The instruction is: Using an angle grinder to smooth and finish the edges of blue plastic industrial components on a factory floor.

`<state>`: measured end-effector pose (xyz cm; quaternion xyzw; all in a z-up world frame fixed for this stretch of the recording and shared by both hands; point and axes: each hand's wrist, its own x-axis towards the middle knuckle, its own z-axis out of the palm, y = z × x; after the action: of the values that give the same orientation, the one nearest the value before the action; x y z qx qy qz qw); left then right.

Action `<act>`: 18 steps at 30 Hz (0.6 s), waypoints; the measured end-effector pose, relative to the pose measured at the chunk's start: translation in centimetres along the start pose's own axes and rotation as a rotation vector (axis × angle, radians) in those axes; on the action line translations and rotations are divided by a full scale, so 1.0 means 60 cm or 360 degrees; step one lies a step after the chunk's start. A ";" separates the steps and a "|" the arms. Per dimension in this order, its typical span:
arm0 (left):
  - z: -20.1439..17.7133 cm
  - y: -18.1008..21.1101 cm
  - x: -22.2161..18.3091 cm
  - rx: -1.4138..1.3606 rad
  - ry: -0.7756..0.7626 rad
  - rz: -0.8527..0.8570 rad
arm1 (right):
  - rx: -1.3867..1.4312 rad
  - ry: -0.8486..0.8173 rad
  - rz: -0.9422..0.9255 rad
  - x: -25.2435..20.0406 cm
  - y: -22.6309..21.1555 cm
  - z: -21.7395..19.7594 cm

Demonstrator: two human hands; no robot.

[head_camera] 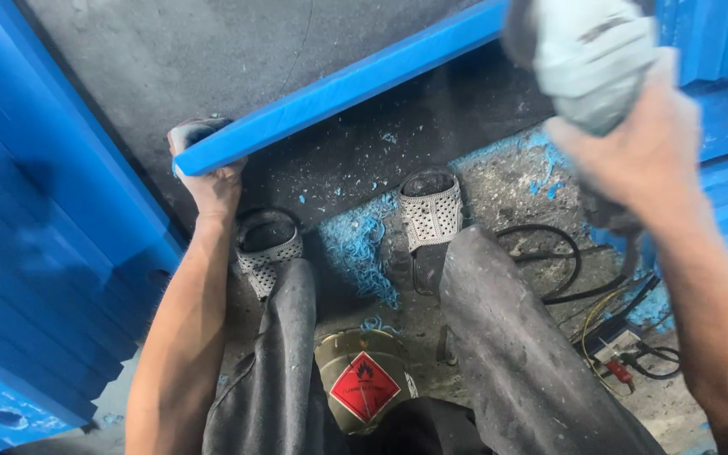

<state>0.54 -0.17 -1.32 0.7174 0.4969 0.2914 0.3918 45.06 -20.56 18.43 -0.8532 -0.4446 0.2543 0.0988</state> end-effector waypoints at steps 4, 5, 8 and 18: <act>-0.004 -0.012 -0.006 0.0004 -0.0020 0.0008 | -0.0089 -0.0187 0.0053 0.006 -0.107 0.028; -0.004 -0.007 -0.004 0.0001 -0.0019 0.0006 | -0.0092 -0.0188 0.0053 0.007 -0.115 0.027; -0.009 0.000 -0.002 0.0011 -0.0042 0.0000 | -0.0173 -0.0278 0.0044 0.003 -0.131 0.025; -0.018 0.007 0.002 0.0045 -0.0043 -0.0010 | -0.0115 -0.0223 0.0053 -0.007 -0.155 0.038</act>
<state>-0.10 0.13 -0.36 0.7252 0.4978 0.2734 0.3892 37.05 -15.58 20.29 -0.8436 -0.4451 0.2988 0.0322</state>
